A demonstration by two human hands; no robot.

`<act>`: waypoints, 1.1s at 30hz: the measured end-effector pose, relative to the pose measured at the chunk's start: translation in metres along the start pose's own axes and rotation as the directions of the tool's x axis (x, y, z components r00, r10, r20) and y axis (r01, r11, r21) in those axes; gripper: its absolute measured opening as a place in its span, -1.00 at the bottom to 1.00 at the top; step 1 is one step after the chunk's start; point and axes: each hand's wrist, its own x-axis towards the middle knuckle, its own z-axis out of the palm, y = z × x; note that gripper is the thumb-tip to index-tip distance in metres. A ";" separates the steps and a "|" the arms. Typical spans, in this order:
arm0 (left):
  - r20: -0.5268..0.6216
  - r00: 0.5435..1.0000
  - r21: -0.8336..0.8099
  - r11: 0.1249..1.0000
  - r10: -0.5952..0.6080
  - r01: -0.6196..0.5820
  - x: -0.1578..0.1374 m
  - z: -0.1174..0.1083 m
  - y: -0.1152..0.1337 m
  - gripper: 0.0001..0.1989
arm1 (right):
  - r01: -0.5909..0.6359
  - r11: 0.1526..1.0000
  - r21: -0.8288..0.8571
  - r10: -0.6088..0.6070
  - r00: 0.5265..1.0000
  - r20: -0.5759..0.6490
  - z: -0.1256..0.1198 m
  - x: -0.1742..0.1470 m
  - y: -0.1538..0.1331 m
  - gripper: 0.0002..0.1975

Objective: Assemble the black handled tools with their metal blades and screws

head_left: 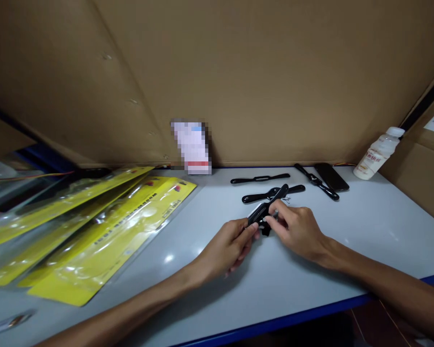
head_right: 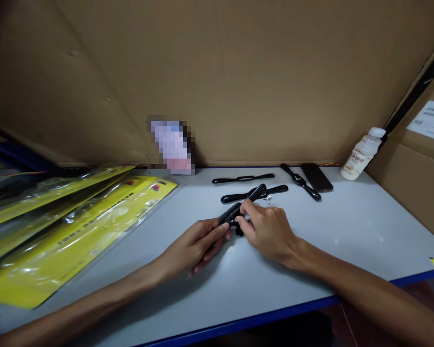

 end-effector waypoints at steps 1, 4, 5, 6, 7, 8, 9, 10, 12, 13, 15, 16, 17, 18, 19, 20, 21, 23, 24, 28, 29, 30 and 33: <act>0.013 1.000 -0.015 1.000 0.000 0.000 0.000 -0.001 0.000 -0.59 | 0.048 0.999 0.016 -0.048 0.999 0.021 0.000 -0.001 0.002 -0.81; 0.039 0.999 -0.023 1.000 0.012 -0.011 -0.001 -0.002 0.001 -0.59 | 0.227 0.971 0.071 -0.232 0.970 0.071 0.000 -0.004 0.006 -0.70; 0.045 0.999 -0.019 1.000 0.006 -0.005 -0.001 -0.003 0.002 -0.60 | 0.266 0.961 0.073 -0.271 0.960 0.069 0.000 -0.005 0.008 -0.68; 0.049 0.999 -0.014 1.000 -0.003 0.003 -0.001 -0.003 0.002 -0.61 | 0.286 0.956 0.065 -0.290 0.955 0.061 -0.001 -0.005 0.010 -0.68; 0.051 0.999 -0.008 1.000 -0.014 0.015 -0.001 -0.004 0.003 -0.62 | 0.288 0.956 0.048 -0.291 0.956 0.051 -0.002 -0.005 0.011 -0.67; 0.053 0.998 -0.003 1.000 -0.028 0.028 -0.001 -0.005 0.003 -0.63 | 0.276 0.961 0.027 -0.277 0.960 0.035 -0.003 -0.004 0.013 -0.67; 0.056 0.998 -0.001 0.999 -0.039 0.040 -0.002 -0.005 0.004 -0.64 | 0.260 0.966 0.005 -0.260 0.965 0.019 -0.004 -0.003 0.014 -0.67; 0.061 0.997 0.000 0.999 -0.050 0.050 -0.002 -0.006 0.004 -0.65 | 0.243 0.970 -0.011 -0.242 0.970 0.003 -0.005 -0.003 0.014 -0.66; 0.078 0.995 0.001 0.998 -0.070 0.070 -0.002 -0.008 0.005 -0.66 | 0.221 0.975 -0.020 -0.221 0.975 -0.013 -0.007 -0.002 0.014 -0.64; 0.085 0.993 0.001 0.997 -0.077 0.077 -0.001 -0.009 0.005 -0.66 | 0.226 0.974 -0.013 -0.226 0.974 -0.009 -0.007 -0.002 0.013 -0.63; 0.098 0.992 -0.003 0.997 -0.082 0.083 0.000 -0.010 0.005 -0.66 | 0.270 0.963 0.018 -0.271 0.962 0.024 -0.008 -0.002 0.011 -0.61; 0.099 0.992 -0.007 0.997 -0.082 0.083 0.000 -0.011 0.004 -0.66 | 0.300 0.953 0.031 -0.302 0.953 0.042 -0.009 -0.003 0.010 -0.60; 0.098 0.992 -0.012 0.997 -0.080 0.081 0.001 -0.011 0.004 -0.66 | 0.324 0.945 0.034 -0.326 0.944 0.056 -0.009 -0.003 0.009 -0.60; 0.095 0.992 -0.019 0.997 -0.077 0.079 0.001 -0.011 0.003 -0.66 | 0.335 0.942 0.028 -0.336 0.940 0.063 -0.009 -0.003 0.009 -0.61; 0.093 0.993 -0.024 0.997 -0.076 0.078 0.002 -0.011 0.003 -0.66 | 0.330 0.944 0.013 -0.330 0.942 0.061 -0.009 -0.004 0.009 -0.61; 0.091 0.993 -0.026 0.997 -0.076 0.078 0.002 -0.011 0.003 -0.66 | 0.311 0.950 -0.004 -0.311 0.949 0.049 -0.009 -0.004 0.009 -0.62; 0.089 0.993 -0.025 0.997 -0.076 0.079 0.002 -0.011 0.002 -0.66 | 0.285 0.958 -0.015 -0.284 0.958 0.036 -0.009 -0.003 0.009 -0.63; 0.092 0.993 -0.018 0.997 -0.079 0.081 0.002 -0.011 0.002 -0.66 | 0.249 0.969 -0.009 -0.249 0.968 0.019 -0.009 -0.003 0.009 -0.63; 0.093 0.993 -0.012 0.997 -0.078 0.080 0.002 -0.011 0.002 -0.66 | 0.253 0.967 0.002 -0.253 0.967 0.023 -0.008 -0.004 0.009 -0.61; 0.085 0.993 0.005 0.997 -0.080 0.080 0.001 -0.012 0.002 -0.63 | 0.336 0.942 -0.010 -0.334 0.939 0.085 -0.008 -0.005 0.006 -0.60; 0.083 0.993 0.007 0.996 -0.085 0.084 0.001 -0.012 0.002 -0.62 | 0.339 0.940 -0.028 -0.336 0.938 0.086 -0.009 -0.005 0.006 -0.62; 0.081 0.993 0.008 0.996 -0.089 0.089 0.001 -0.012 0.002 -0.61 | 0.329 0.943 -0.047 -0.325 0.943 0.077 -0.009 -0.005 0.005 -0.64; 0.083 0.993 -0.003 0.996 -0.088 0.088 0.000 -0.012 0.002 -0.62 | 0.264 0.961 -0.080 -0.262 0.964 0.038 -0.010 -0.005 0.005 -0.65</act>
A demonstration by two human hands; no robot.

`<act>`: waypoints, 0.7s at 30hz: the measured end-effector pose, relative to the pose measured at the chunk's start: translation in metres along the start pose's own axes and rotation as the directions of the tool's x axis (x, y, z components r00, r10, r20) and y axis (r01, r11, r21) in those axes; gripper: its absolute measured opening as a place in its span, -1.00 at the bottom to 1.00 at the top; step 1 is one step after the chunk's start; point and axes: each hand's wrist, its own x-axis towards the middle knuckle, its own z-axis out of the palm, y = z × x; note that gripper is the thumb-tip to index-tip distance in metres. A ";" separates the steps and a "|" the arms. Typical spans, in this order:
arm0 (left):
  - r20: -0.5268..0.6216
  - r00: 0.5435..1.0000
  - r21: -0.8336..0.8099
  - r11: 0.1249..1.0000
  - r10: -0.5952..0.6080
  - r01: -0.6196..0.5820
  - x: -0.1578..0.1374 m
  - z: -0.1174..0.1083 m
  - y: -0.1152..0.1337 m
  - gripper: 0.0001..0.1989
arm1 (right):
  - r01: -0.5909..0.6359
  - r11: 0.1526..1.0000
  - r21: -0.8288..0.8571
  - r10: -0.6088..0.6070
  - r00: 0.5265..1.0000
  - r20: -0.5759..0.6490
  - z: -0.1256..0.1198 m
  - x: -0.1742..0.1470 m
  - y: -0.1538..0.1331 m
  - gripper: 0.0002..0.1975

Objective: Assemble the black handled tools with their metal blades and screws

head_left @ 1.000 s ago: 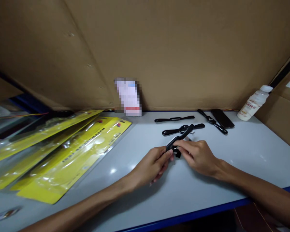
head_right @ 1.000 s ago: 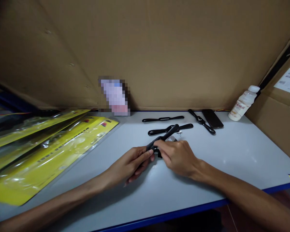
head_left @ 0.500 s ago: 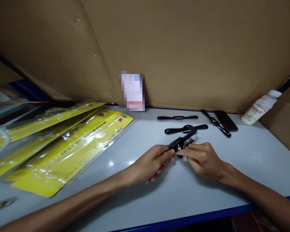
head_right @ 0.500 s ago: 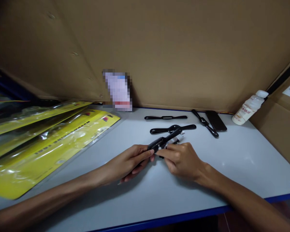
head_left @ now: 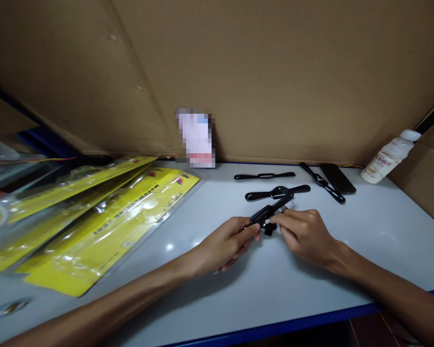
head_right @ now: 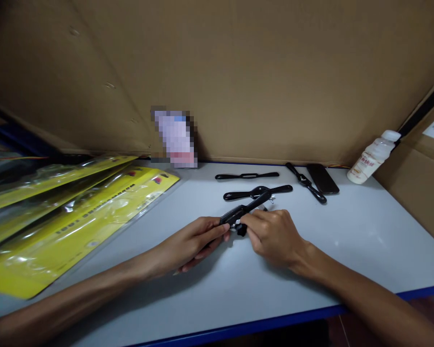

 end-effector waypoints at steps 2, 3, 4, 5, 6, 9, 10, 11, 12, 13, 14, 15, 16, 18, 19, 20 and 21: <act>0.000 1.000 -0.004 1.000 0.007 -0.007 0.000 0.000 0.000 -0.63 | 0.003 1.000 0.007 -0.003 1.000 0.007 0.000 0.000 0.000 -0.62; 0.000 1.000 -0.003 1.000 0.007 -0.007 -0.001 0.000 0.001 -0.63 | 0.026 1.000 0.015 -0.026 1.000 0.017 0.000 0.000 0.000 -0.60; -0.002 1.000 -0.004 1.000 0.007 -0.007 -0.001 0.000 0.001 -0.64 | 0.052 0.998 0.020 -0.053 0.998 0.031 -0.001 0.000 0.000 -0.59; -0.004 1.000 -0.006 1.000 0.006 -0.006 -0.001 0.000 0.001 -0.65 | 0.075 0.997 0.020 -0.076 0.996 0.042 -0.001 -0.001 0.000 -0.59; -0.003 1.000 -0.010 1.000 0.003 -0.003 -0.001 0.000 0.001 -0.66 | 0.085 0.996 0.013 -0.085 0.995 0.052 -0.001 -0.001 0.000 -0.61; 0.001 1.000 -0.017 1.000 -0.007 0.007 -0.001 0.000 0.002 -0.69 | 0.030 0.999 -0.020 -0.029 0.999 0.036 -0.001 0.000 0.001 -0.63; 0.001 1.000 -0.015 1.000 -0.006 0.006 -0.001 0.000 0.002 -0.70 | 0.009 1.000 -0.021 -0.008 1.000 0.023 -0.002 0.000 0.001 -0.62; 0.003 1.000 -0.011 1.000 -0.003 0.003 -0.001 0.000 0.002 -0.70 | 0.001 1.000 -0.012 -0.001 1.000 0.018 -0.002 0.001 0.001 -0.60; 0.001 1.000 -0.005 1.000 0.001 -0.001 -0.001 0.000 0.002 -0.70 | 0.011 1.000 0.005 -0.012 1.000 0.022 -0.002 0.001 0.001 -0.58; -0.001 1.000 0.001 1.000 0.004 -0.004 -0.001 0.000 0.002 -0.70 | 0.037 0.999 0.024 -0.038 0.999 0.030 -0.003 0.001 0.001 -0.57; -0.002 1.000 0.008 1.000 0.006 -0.006 -0.001 0.000 0.002 -0.69 | 0.070 0.997 0.041 -0.072 0.997 0.042 -0.003 0.002 0.002 -0.57; -0.004 1.000 0.012 1.000 0.003 -0.003 0.000 0.000 0.002 -0.69 | 0.099 0.994 0.052 -0.102 0.993 0.052 -0.004 0.002 0.002 -0.57; -0.006 1.000 0.015 1.000 -0.003 0.003 0.000 0.000 0.001 -0.68 | 0.116 0.992 0.054 -0.119 0.991 0.059 -0.004 0.002 0.002 -0.58; -0.004 1.000 0.014 1.000 -0.012 0.012 0.000 0.000 0.001 -0.66 | 0.104 0.994 0.034 -0.105 0.993 0.055 -0.005 0.001 0.004 -0.60; -0.003 1.000 0.010 1.000 -0.014 0.014 0.000 0.000 0.001 -0.65 | 0.084 0.996 0.021 -0.085 0.995 0.047 -0.005 0.001 0.004 -0.61; -0.004 1.000 0.005 1.000 -0.013 0.013 0.001 0.000 0.001 -0.64 | 0.063 0.998 0.010 -0.063 0.997 0.037 -0.005 0.001 0.005 -0.62; -0.007 1.000 0.001 1.000 -0.012 0.012 0.001 -0.001 0.001 -0.63 | 0.042 0.999 0.003 -0.042 0.999 0.026 -0.004 0.001 0.005 -0.63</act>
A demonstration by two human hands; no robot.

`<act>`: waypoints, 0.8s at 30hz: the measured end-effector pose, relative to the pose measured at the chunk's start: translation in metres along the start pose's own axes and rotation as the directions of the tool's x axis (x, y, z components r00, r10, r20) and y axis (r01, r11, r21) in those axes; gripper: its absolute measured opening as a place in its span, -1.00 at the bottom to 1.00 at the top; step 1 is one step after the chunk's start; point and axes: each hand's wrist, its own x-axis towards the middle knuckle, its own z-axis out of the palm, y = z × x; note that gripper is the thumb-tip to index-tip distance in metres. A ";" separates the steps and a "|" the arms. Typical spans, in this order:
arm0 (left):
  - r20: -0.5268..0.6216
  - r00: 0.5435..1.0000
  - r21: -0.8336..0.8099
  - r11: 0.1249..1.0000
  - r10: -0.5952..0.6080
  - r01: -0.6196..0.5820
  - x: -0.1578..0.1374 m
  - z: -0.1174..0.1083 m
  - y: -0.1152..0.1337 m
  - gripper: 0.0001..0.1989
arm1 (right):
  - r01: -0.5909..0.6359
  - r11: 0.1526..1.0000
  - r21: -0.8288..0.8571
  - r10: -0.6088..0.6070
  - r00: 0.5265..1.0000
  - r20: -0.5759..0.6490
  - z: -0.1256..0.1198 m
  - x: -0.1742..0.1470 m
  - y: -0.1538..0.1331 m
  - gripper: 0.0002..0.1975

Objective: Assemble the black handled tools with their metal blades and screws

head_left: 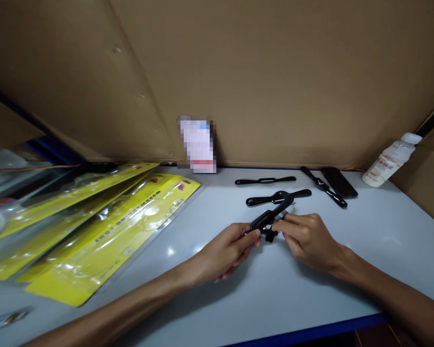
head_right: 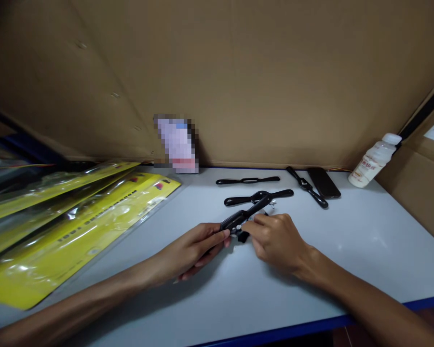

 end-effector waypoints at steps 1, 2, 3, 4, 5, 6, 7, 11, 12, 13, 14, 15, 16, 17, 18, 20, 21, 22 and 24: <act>-0.004 1.000 -0.004 1.000 0.000 0.000 0.000 0.000 0.000 -0.63 | -0.015 1.000 0.001 0.015 1.000 -0.008 0.001 0.000 0.000 -0.64; -0.007 1.000 -0.007 1.000 -0.002 0.002 0.000 0.000 0.000 -0.62 | -0.030 1.000 0.008 0.030 0.999 -0.017 0.002 0.000 -0.001 -0.66; -0.009 1.000 -0.010 1.000 -0.005 0.005 0.000 0.000 0.001 -0.61 | -0.053 0.998 0.021 0.054 0.998 -0.025 0.003 0.001 -0.003 -0.68; -0.008 1.000 -0.011 1.000 -0.006 0.006 0.000 0.000 0.001 -0.61 | -0.085 0.996 0.036 0.086 0.996 -0.034 0.004 0.001 -0.004 -0.71; -0.001 1.000 -0.011 1.000 -0.008 0.008 0.000 0.000 0.001 -0.61 | -0.124 0.991 0.051 0.126 0.991 -0.043 0.006 0.002 -0.006 -0.75; 0.006 1.000 -0.007 1.000 -0.006 0.006 0.000 0.000 0.001 -0.60 | -0.164 0.984 0.064 0.168 0.984 -0.051 0.008 0.002 -0.008 -0.78; 0.011 1.000 0.001 1.000 -0.002 0.002 -0.001 0.001 0.001 -0.60 | -0.200 0.977 0.070 0.204 0.977 -0.058 0.010 0.003 -0.009 -0.79; -0.001 1.000 0.051 0.999 0.012 -0.012 -0.001 0.002 -0.001 -0.60 | -0.231 0.972 0.045 0.232 0.972 -0.021 0.019 0.005 -0.012 -0.81; -0.004 1.000 0.061 0.998 0.012 -0.012 -0.001 0.002 -0.002 -0.59 | -0.226 0.973 0.040 0.226 0.974 -0.004 0.020 0.005 -0.012 -0.84; -0.003 1.000 0.069 0.998 0.009 -0.008 0.000 0.001 -0.002 -0.58 | -0.221 0.974 0.041 0.221 0.975 0.015 0.021 0.005 -0.012 -0.88; -0.001 1.000 0.075 0.997 0.005 -0.005 0.000 0.001 -0.003 -0.57 | -0.216 0.975 0.046 0.215 0.976 0.035 0.021 0.005 -0.012 -0.90; 0.000 1.000 0.081 0.997 0.003 -0.002 0.001 0.001 -0.003 -0.56 | -0.212 0.976 0.049 0.210 0.976 0.054 0.021 0.005 -0.012 -0.90; -0.002 1.000 0.086 0.996 -0.001 0.001 0.002 0.001 -0.003 -0.55 | -0.208 0.977 0.047 0.204 0.976 0.074 0.020 0.005 -0.012 -0.89; -0.007 1.000 0.089 0.996 -0.004 0.005 0.002 0.002 -0.003 -0.54 | -0.197 0.980 0.035 0.193 0.977 0.093 0.020 0.005 -0.012 -0.88; -0.014 1.000 0.093 0.996 -0.008 0.009 0.002 0.002 -0.002 -0.53 | -0.178 0.984 0.014 0.175 0.978 0.111 0.019 0.005 -0.011 -0.87; -0.026 0.999 0.101 0.995 -0.020 0.022 0.002 0.003 -0.001 -0.51 | -0.117 0.992 -0.050 0.123 0.983 0.135 0.018 0.005 -0.009 -0.84; -0.031 0.999 0.102 0.994 -0.027 0.030 0.002 0.004 0.000 -0.50 | -0.075 0.994 -0.082 0.087 0.986 0.145 0.018 0.005 -0.008 -0.83; -0.032 0.999 0.100 0.994 -0.034 0.037 0.001 0.004 0.000 -0.49 | -0.031 0.994 -0.109 0.048 0.987 0.155 0.017 0.005 -0.007 -0.82; -0.034 0.998 0.094 0.994 -0.045 0.048 0.001 0.005 0.001 -0.48 | 0.031 0.990 -0.136 -0.007 0.985 0.174 0.015 0.006 -0.005 -0.81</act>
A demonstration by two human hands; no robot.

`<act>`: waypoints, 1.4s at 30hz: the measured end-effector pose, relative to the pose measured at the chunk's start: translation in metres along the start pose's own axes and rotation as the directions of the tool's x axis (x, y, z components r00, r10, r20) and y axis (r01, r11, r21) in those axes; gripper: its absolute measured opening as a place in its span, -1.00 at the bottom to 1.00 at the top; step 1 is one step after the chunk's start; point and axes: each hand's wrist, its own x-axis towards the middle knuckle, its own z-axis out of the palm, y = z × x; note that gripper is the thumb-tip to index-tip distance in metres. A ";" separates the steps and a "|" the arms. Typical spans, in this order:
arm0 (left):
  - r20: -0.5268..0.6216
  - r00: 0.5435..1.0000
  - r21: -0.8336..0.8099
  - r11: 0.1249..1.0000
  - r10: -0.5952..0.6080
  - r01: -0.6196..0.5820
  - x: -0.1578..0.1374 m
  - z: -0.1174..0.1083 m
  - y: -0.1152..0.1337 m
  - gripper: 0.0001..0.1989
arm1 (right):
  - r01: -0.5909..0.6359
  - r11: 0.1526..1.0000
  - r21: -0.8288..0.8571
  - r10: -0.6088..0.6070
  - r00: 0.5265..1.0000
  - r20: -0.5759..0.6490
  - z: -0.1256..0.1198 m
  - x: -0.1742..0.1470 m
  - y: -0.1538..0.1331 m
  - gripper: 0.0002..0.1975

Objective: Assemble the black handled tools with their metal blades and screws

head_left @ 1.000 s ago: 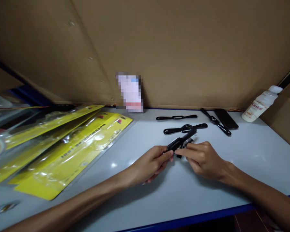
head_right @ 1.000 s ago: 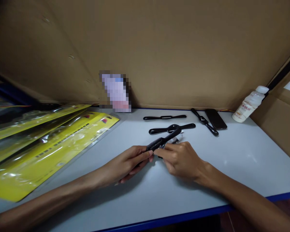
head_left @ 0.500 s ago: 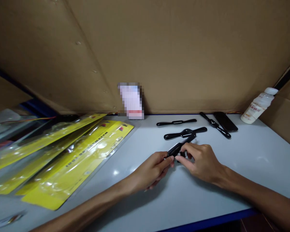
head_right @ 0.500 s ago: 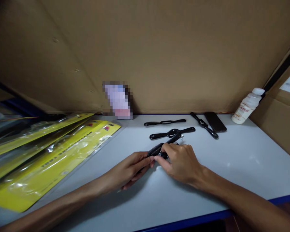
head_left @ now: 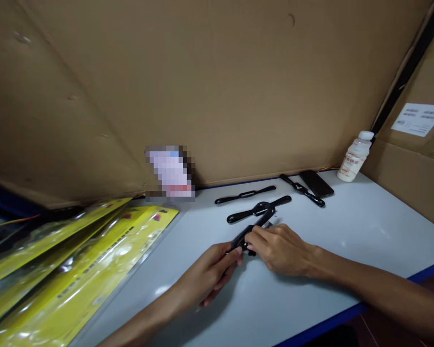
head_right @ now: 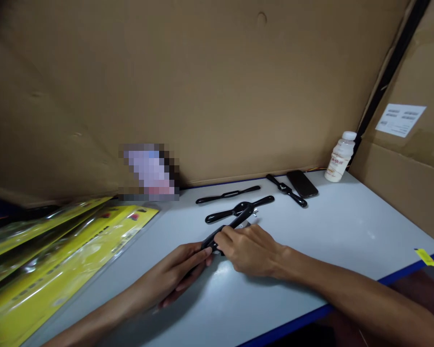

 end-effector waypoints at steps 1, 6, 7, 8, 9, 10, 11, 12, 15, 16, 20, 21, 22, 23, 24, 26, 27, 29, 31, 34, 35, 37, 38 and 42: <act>-0.002 1.000 -0.001 1.000 -0.006 0.006 0.000 0.000 0.000 -0.47 | 0.010 1.000 -0.001 -0.010 1.000 0.006 -0.001 0.000 0.001 -0.81; -0.022 1.000 0.025 1.000 -0.011 0.012 -0.001 -0.001 0.001 -0.46 | -0.065 0.989 0.136 0.064 0.998 0.011 -0.006 0.001 -0.001 -0.83; -0.026 1.000 0.031 0.999 -0.011 0.012 -0.001 -0.001 0.001 -0.45 | -0.088 0.979 0.182 0.089 0.996 0.003 -0.006 0.001 -0.002 -0.84; -0.030 1.000 0.037 0.999 -0.011 0.012 -0.001 -0.001 0.001 -0.45 | -0.115 0.967 0.228 0.120 0.993 -0.008 -0.006 0.001 -0.004 -0.87; -0.030 0.999 0.042 0.999 -0.012 0.013 -0.001 -0.001 0.000 -0.45 | -0.143 0.952 0.271 0.154 0.988 -0.018 -0.005 0.002 -0.005 -0.89; -0.026 1.000 0.047 0.999 -0.014 0.016 0.000 0.000 0.000 -0.45 | -0.166 0.937 0.307 0.182 0.983 -0.025 -0.005 0.002 -0.006 -0.89; -0.018 1.000 0.051 0.999 -0.016 0.017 0.000 0.000 -0.001 -0.45 | -0.183 0.925 0.333 0.203 0.979 -0.026 -0.005 0.002 -0.007 -0.87; -0.008 1.000 0.053 0.998 -0.019 0.019 0.000 0.000 -0.002 -0.45 | -0.190 0.918 0.349 0.210 0.978 -0.020 -0.005 0.002 -0.007 -0.87; 0.016 0.999 0.048 0.998 -0.029 0.029 0.001 -0.001 -0.003 -0.41 | -0.176 0.921 0.348 0.188 0.982 -0.001 -0.006 0.002 -0.009 -0.93; 0.017 0.999 0.042 0.999 -0.030 0.029 0.001 -0.001 -0.003 -0.41 | -0.175 0.920 0.351 0.188 0.982 -0.005 -0.006 0.002 -0.009 -0.89; 0.002 0.999 0.008 0.999 -0.037 0.037 -0.001 -0.003 0.000 -0.41 | -0.277 0.880 0.385 0.310 0.950 -0.026 -0.006 0.002 -0.010 -0.77; -0.001 0.999 -0.001 0.999 -0.041 0.041 -0.001 -0.003 0.001 -0.41 | -0.302 0.873 0.382 0.335 0.942 -0.020 -0.005 0.002 -0.010 -0.81; -0.004 0.999 -0.008 0.999 -0.042 0.042 -0.001 -0.004 0.002 -0.42 | -0.307 0.875 0.373 0.336 0.942 -0.012 -0.004 0.002 -0.010 -0.85; -0.008 0.999 -0.011 0.999 -0.040 0.040 -0.001 -0.004 0.002 -0.43 | -0.293 0.884 0.364 0.317 0.948 -0.006 -0.004 0.002 -0.010 -0.87; -0.008 0.999 -0.011 0.999 -0.036 0.036 -0.001 -0.004 0.002 -0.44 | -0.270 0.894 0.358 0.291 0.957 -0.003 -0.004 0.002 -0.009 -0.86; -0.002 1.000 -0.005 1.000 -0.028 0.028 0.000 -0.004 0.000 -0.45 | -0.236 0.903 0.360 0.256 0.967 -0.008 -0.004 0.002 -0.010 -0.85; 0.003 1.000 -0.003 1.000 -0.024 0.024 0.001 -0.004 -0.001 -0.45 | -0.236 0.900 0.367 0.258 0.966 -0.011 -0.005 0.003 -0.011 -0.88; 0.017 1.000 0.001 1.000 -0.016 0.016 0.003 -0.003 -0.003 -0.44 | -0.257 0.889 0.378 0.283 0.959 -0.013 -0.006 0.003 -0.012 -0.94; 0.026 1.000 0.005 1.000 -0.010 0.009 0.004 -0.003 -0.004 -0.44 | -0.260 0.891 0.372 0.282 0.960 -0.005 -0.006 0.003 -0.013 -0.89; 0.019 1.000 0.003 1.000 -0.002 0.002 0.004 -0.002 -0.004 -0.47 | -0.257 0.894 0.366 0.281 0.960 -0.012 -0.005 0.003 -0.012 -0.90; 0.014 1.000 -0.002 1.000 -0.002 0.002 0.004 -0.003 -0.004 -0.48 | -0.276 0.890 0.364 0.300 0.954 -0.011 -0.005 0.002 -0.012 -0.87; 0.008 1.000 -0.013 1.000 -0.003 0.003 0.004 -0.003 -0.003 -0.49 | -0.326 0.883 0.339 0.345 0.939 0.005 -0.004 0.002 -0.011 -0.89; 0.010 1.000 -0.016 1.000 -0.004 0.004 0.005 -0.003 -0.002 -0.48 | -0.337 0.888 0.314 0.350 0.936 0.014 -0.004 0.002 -0.011 -0.91; 0.013 1.000 0.001 1.000 0.001 -0.001 0.003 -0.001 0.001 -0.47 | -0.205 0.964 0.167 0.208 0.978 0.000 -0.004 0.002 -0.009 -0.87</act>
